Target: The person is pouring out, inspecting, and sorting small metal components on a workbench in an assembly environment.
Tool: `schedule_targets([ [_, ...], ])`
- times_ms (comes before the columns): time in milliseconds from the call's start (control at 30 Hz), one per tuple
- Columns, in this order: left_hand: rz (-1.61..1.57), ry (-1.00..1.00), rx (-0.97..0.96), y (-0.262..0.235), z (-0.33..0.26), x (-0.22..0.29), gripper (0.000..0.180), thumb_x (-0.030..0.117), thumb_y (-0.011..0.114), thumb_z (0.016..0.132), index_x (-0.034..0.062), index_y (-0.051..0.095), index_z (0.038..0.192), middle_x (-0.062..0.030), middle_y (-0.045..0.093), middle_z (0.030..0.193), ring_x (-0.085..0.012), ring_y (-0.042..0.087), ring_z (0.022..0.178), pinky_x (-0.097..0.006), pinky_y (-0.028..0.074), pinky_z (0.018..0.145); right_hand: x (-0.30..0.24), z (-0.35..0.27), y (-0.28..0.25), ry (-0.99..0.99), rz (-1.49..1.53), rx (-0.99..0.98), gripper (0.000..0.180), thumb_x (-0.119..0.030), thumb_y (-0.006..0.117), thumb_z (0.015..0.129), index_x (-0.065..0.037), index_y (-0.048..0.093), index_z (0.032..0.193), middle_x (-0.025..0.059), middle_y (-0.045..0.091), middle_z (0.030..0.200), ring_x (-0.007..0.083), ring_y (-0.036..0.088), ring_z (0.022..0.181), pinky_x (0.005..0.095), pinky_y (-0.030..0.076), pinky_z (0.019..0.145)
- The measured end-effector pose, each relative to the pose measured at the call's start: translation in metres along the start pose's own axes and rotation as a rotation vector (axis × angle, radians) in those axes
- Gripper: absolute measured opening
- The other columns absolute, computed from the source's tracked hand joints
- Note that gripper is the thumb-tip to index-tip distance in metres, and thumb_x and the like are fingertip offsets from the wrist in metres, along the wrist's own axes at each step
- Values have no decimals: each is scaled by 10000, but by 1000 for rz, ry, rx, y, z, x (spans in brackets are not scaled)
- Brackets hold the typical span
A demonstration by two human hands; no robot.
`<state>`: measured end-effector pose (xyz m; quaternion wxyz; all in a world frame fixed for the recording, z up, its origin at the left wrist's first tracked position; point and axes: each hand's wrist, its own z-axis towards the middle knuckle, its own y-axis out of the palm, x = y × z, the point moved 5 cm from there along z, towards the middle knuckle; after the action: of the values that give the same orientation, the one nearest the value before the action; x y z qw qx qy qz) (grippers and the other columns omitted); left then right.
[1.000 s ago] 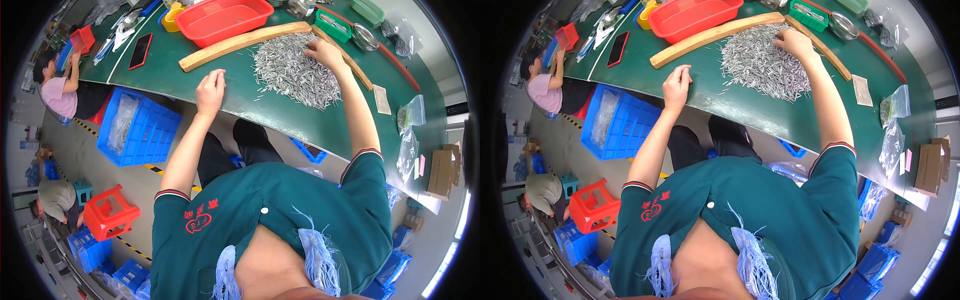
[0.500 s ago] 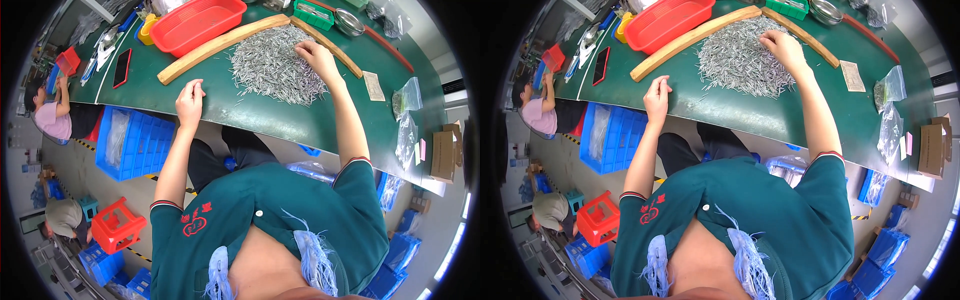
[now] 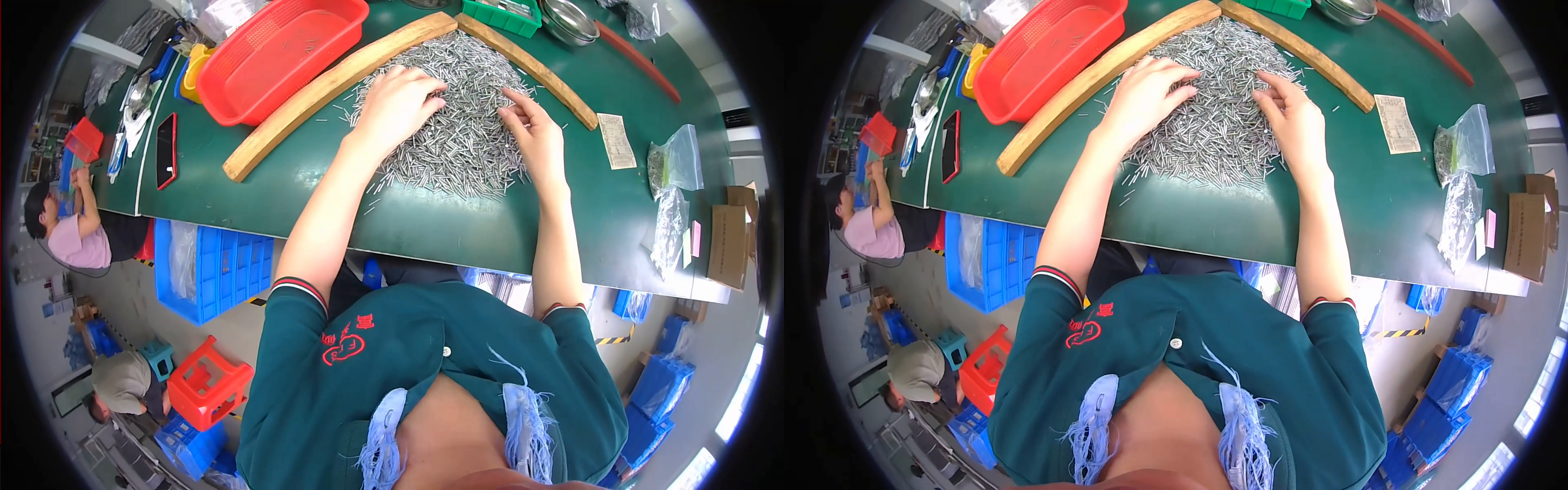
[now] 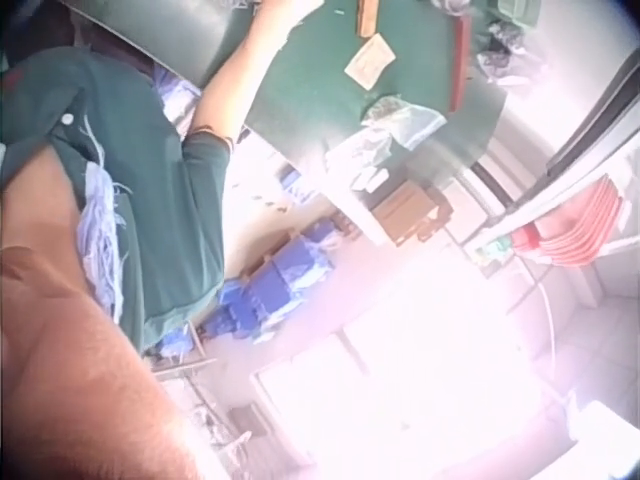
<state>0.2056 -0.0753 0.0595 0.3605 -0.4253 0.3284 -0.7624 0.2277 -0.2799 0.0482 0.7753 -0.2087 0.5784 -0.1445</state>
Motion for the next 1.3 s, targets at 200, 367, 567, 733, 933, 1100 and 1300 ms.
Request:
schedule_targets([
  [200, 102, 71, -124, 16, 8, 11, 239, 260, 642, 768, 150, 633, 980, -3, 573, 921, -209, 508, 936, -355, 368, 814, -14, -5, 4, -147, -302, -47, 255, -248, 693, 763, -142, 661, 993, 9, 583, 760, 109, 569, 634, 242, 471, 616],
  [367, 17, 101, 24, 9, 7, 13, 69, 185, 643, 768, 142, 632, 820, 33, 579, 822, -178, 532, 852, -344, 364, 751, -19, -9, 12, -171, -187, -72, 226, -209, 680, 772, -146, 660, 988, -1, 575, 784, 99, 560, 612, 231, 465, 580],
  [567, -630, -86, 63, 12, 5, 24, 98, 139, 629, 809, 86, 641, 891, -12, 581, 851, -144, 565, 801, -285, 419, 719, -17, -15, 22, 68, 247, -129, 224, -147, 634, 832, -58, 629, 1038, 30, 596, 849, 80, 554, 603, 217, 461, 564],
  [733, -1058, -283, -63, 28, 0, 21, 112, 68, 603, 843, 27, 620, 946, -35, 557, 934, -99, 560, 868, -232, 459, 758, -13, -18, 27, 211, 523, -159, 208, -127, 626, 848, -16, 614, 1024, 7, 614, 816, 46, 536, 607, 187, 442, 550],
  [933, -917, -179, 13, 24, 0, 27, 121, 66, 603, 848, -7, 599, 945, -29, 535, 949, -103, 557, 868, -231, 456, 780, -10, -20, 27, 356, 561, -204, 161, -145, 621, 854, -27, 607, 963, -9, 606, 737, 29, 532, 608, 155, 405, 508],
  [1100, -1145, -304, 11, 28, -1, 24, 112, 75, 605, 843, 40, 619, 949, -2, 583, 868, -56, 538, 760, -192, 435, 665, -13, -18, 25, 287, 588, -160, 178, -170, 621, 856, -29, 605, 964, -12, 600, 740, 25, 541, 634, 151, 405, 497],
  [1300, -1291, -477, -61, 28, -1, 22, 113, 75, 597, 854, 17, 607, 951, -6, 609, 879, -50, 549, 791, -195, 443, 683, -11, -16, 24, 301, 663, -130, 154, -126, 601, 866, -13, 602, 971, 17, 627, 838, 34, 541, 675, 159, 414, 532],
])
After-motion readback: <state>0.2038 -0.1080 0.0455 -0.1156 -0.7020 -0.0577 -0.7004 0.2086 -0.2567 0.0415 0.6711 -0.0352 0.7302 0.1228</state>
